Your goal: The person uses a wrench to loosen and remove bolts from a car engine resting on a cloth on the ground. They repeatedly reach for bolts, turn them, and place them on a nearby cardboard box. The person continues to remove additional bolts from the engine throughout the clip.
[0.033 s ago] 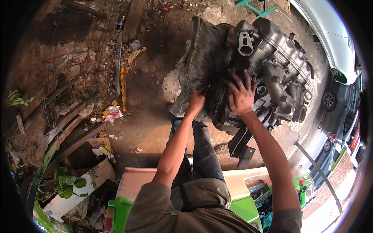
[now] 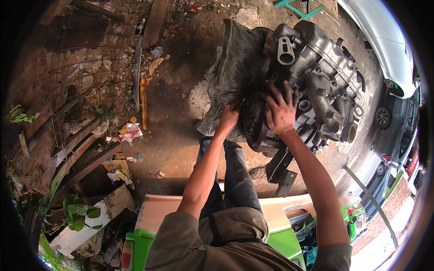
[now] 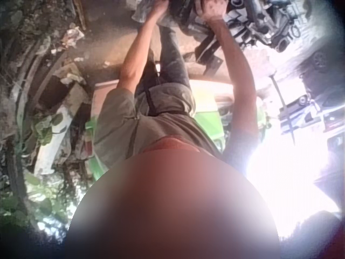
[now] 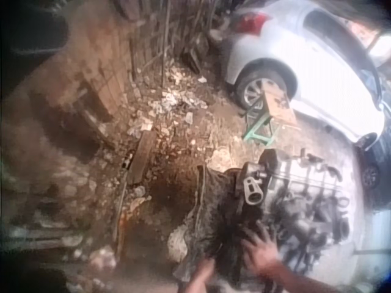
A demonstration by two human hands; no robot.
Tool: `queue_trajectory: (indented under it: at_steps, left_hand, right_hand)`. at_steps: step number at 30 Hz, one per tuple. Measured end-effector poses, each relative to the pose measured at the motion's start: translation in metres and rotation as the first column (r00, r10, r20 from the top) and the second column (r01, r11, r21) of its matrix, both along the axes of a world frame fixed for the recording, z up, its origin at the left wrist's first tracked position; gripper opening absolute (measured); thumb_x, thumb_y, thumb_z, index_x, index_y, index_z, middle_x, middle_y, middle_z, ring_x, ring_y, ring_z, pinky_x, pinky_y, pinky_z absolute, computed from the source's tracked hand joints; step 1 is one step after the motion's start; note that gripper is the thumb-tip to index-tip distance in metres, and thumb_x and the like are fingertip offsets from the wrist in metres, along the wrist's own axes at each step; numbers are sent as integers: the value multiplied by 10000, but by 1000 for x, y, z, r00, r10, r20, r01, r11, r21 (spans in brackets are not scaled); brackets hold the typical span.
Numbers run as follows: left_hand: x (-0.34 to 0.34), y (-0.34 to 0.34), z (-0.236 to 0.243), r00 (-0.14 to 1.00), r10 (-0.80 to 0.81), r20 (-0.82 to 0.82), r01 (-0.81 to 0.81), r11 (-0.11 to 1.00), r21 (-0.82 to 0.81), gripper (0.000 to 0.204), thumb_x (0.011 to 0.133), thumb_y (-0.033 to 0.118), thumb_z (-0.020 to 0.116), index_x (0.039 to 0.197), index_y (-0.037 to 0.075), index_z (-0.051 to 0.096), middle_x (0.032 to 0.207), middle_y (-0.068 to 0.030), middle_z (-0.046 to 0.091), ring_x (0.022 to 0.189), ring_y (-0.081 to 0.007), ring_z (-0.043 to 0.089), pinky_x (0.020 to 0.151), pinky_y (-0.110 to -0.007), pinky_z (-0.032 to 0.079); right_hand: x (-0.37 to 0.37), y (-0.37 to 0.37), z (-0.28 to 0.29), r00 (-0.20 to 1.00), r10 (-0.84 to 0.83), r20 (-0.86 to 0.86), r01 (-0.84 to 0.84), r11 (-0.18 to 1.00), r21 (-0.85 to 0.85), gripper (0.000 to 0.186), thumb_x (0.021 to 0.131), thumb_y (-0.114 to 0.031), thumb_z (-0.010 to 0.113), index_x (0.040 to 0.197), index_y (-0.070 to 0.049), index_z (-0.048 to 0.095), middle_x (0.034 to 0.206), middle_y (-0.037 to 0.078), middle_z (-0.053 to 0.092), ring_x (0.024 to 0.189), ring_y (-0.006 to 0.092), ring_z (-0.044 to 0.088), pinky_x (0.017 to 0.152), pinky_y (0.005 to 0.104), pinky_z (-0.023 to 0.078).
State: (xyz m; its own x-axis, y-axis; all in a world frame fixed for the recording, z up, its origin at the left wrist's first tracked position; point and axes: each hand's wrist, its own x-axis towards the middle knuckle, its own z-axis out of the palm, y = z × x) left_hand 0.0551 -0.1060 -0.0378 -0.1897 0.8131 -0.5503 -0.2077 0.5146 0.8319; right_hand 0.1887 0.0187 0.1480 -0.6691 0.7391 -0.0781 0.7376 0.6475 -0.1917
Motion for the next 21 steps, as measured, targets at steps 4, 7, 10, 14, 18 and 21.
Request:
queue_trajectory:
  at_steps: [4, 7, 10, 14, 18, 21]
  left_hand:
    - [-7, 18, 19, 985, -76, -155, 77, 997, -1, 323, 869, 60, 514, 1128, -30, 685, 1120, -290, 673, 1125, -451, 607, 957, -457, 489]
    - [-15, 28, 35, 710, -466, -527, 483, 868, -117, 273, 858, 92, 509, 1025, -34, 684, 1086, -289, 675, 1100, -450, 608, 921, -487, 496]
    - [-18, 42, 41, 774, -472, -422, 460, 877, -137, 251, 840, 108, 500, 949, -32, 678, 1019, -289, 675, 1029, -461, 618, 896, -508, 497]
    - [-18, 54, 32, 927, -368, -76, 338, 905, -258, 288, 833, 130, 497, 975, -35, 684, 1023, -293, 673, 1023, -468, 626, 895, -500, 501]
    - [-21, 50, 25, 916, -401, 15, 393, 889, -236, 352, 836, 155, 507, 1074, -42, 675, 1104, -295, 665, 1102, -462, 615, 920, -483, 500]
    - [-23, 53, 29, 884, -468, 5, 458, 862, -216, 339, 845, 108, 468, 1081, -39, 662, 878, -156, 657, 800, -247, 583, 625, -389, 433]
  right_hand:
    - [-1, 4, -2, 1000, -13, 7, 13, 1000, -7, 452, 778, -208, 611, 1224, -234, 676, 1575, -24, 398, 1500, 354, 243, 1184, 653, 156]
    - [-3, 5, -2, 1000, -14, -4, 13, 1000, -1, 451, 779, -206, 610, 1223, -241, 677, 1572, -26, 403, 1501, 352, 244, 1182, 656, 158]
    - [-3, 5, -1, 1000, -13, -13, 13, 1000, 6, 450, 778, -204, 610, 1221, -246, 678, 1570, -27, 405, 1502, 349, 245, 1181, 656, 162]
    - [-3, 5, -1, 1000, -11, -7, 11, 1000, 14, 443, 772, -202, 612, 1207, -245, 684, 1566, -28, 412, 1501, 345, 249, 1177, 653, 173]
    - [-3, 5, -1, 1000, -4, -27, 5, 999, 35, 434, 765, -201, 613, 1191, -242, 691, 1559, -29, 421, 1501, 342, 250, 1175, 650, 180]
    - [-3, 5, -2, 1000, -3, -29, 4, 999, 35, 429, 764, -199, 611, 1184, -229, 692, 1559, -24, 418, 1501, 340, 247, 1177, 649, 179]
